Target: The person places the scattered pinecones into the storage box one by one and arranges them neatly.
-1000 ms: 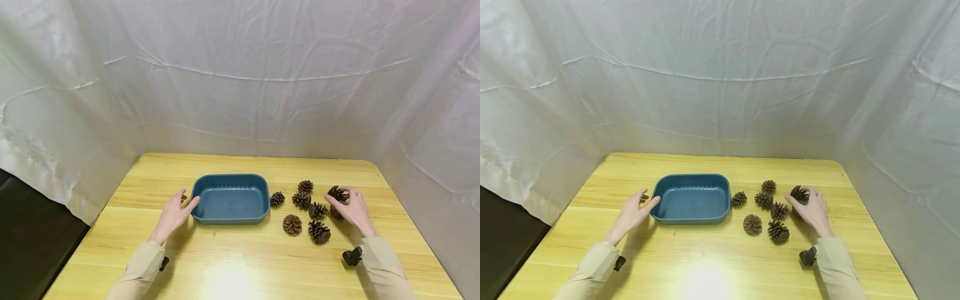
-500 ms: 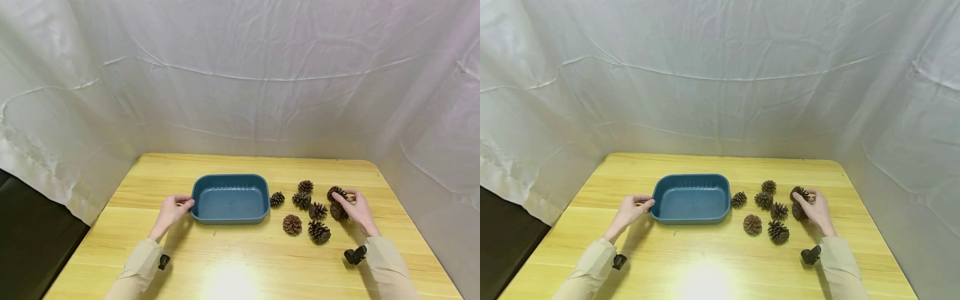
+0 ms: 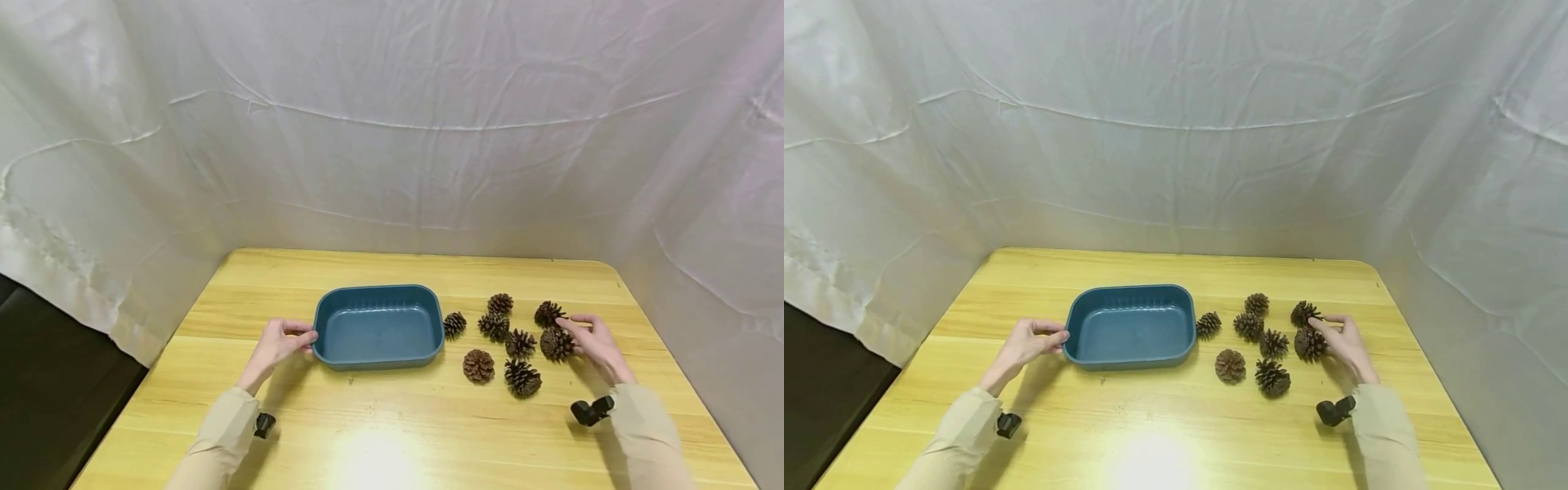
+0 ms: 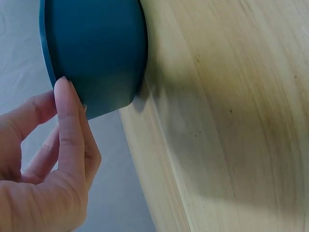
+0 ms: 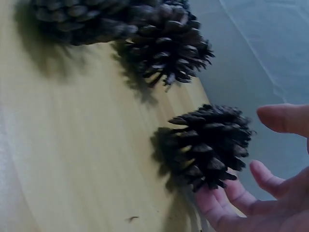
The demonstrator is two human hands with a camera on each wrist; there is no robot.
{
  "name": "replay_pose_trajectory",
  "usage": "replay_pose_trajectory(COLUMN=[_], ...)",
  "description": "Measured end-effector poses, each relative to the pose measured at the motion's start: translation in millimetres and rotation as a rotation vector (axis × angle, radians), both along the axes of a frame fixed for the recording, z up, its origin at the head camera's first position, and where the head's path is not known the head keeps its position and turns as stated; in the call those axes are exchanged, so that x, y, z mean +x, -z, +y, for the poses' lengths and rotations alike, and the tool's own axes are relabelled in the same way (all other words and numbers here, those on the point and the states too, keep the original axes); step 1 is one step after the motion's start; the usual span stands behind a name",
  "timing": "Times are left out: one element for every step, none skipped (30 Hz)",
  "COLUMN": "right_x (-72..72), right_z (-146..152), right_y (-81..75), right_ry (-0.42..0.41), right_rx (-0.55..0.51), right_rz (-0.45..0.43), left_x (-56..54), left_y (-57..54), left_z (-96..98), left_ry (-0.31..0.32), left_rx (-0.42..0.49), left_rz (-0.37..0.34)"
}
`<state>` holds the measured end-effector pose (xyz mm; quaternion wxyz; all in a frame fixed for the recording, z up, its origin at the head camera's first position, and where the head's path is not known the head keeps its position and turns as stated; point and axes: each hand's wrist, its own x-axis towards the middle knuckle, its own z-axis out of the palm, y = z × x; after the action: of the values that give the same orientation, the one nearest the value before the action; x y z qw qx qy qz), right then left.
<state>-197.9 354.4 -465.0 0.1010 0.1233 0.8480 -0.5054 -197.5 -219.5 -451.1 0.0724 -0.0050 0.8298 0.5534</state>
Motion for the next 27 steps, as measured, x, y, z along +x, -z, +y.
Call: replay_pose_trajectory(right_x=[-0.3,-0.3,-0.5,-0.4,-0.6,-0.6,-0.7,-0.6,-0.5,-0.1,0.2,0.7,1.4,1.7,2.2,2.6,2.7,2.8,2.7,2.6,2.7,2.5,2.3,2.1,2.0,2.0,1.9], right_z=[2.4,4.7,7.4,10.0,12.5,14.7,16.8,18.8,20.8,22.2,23.6,24.9,26.0,27.5,28.8,29.8,31.1,32.4,33.7,35.1,36.0,37.0,38.2,39.1,39.8,40.4,41.0], right_y=[-0.1,-0.3,0.0,0.2,0.6,0.9,1.3,1.8,2.5,3.0,3.5,3.8,4.2,5.0,5.6,5.8,6.3,6.7,7.4,8.0,8.5,9.1,9.8,10.2,10.7,11.0,11.1], right_ry=[-0.011,-0.024,-0.040,-0.057,-0.072,-0.086,-0.097,-0.109,-0.120,-0.131,-0.140,-0.150,-0.154,-0.169,-0.174,-0.177,-0.180,-0.187,-0.196,-0.212,-0.212,-0.225,-0.238,-0.249,-0.259,-0.269,-0.275], right_rx=[-0.023,-0.047,-0.067,-0.083,-0.106,-0.124,-0.150,-0.170,-0.188,-0.205,-0.223,-0.240,-0.269,-0.295,-0.330,-0.366,-0.400,-0.430,-0.452,-0.465,-0.483,-0.493,-0.500,-0.509,-0.517,-0.530,-0.538], right_rz=[-0.008,-0.018,-0.024,-0.029,-0.036,-0.043,-0.050,-0.054,-0.057,-0.059,-0.060,-0.058,-0.057,-0.050,-0.050,-0.047,-0.043,-0.040,-0.039,-0.033,-0.033,-0.030,-0.028,-0.030,-0.030,-0.033,-0.038], left_x=[0.2,0.6,0.9,1.1,1.4,1.7,2.0,2.3,2.7,3.0,3.3,3.6,3.9,4.1,4.3,4.5,4.7,4.9,5.2,5.5,5.8,6.2,6.7,7.2,7.8,8.3,9.0], left_y=[0.0,-0.3,-0.6,-0.9,-1.2,-1.6,-1.9,-2.0,-2.2,-2.3,-2.4,-2.4,-2.5,-2.5,-2.6,-2.7,-2.8,-2.9,-3.0,-3.0,-3.0,-3.1,-3.1,-3.1,-3.2,-3.2,-3.2], left_z=[-0.7,-1.3,-1.9,-2.1,-2.7,-3.1,-3.4,-3.7,-3.8,-3.9,-4.1,-4.3,-4.5,-4.7,-4.9,-5.1,-5.3,-5.4,-5.5,-5.6,-5.7,-5.8,-6.0,-6.2,-6.5,-6.7,-7.0], left_ry=[0.010,0.019,0.028,0.026,0.033,0.040,0.046,0.050,0.052,0.054,0.057,0.061,0.063,0.066,0.066,0.068,0.069,0.070,0.072,0.074,0.077,0.081,0.086,0.094,0.101,0.107,0.115], left_rx=[0.014,0.027,0.041,0.057,0.069,0.083,0.092,0.100,0.106,0.110,0.112,0.114,0.115,0.115,0.115,0.115,0.115,0.116,0.117,0.120,0.125,0.129,0.136,0.143,0.151,0.158,0.166], left_rz=[-0.004,-0.008,-0.015,-0.031,-0.040,-0.050,-0.060,-0.070,-0.079,-0.085,-0.090,-0.094,-0.097,-0.098,-0.099,-0.101,-0.101,-0.102,-0.104,-0.106,-0.108,-0.110,-0.112,-0.114,-0.115,-0.115,-0.117])
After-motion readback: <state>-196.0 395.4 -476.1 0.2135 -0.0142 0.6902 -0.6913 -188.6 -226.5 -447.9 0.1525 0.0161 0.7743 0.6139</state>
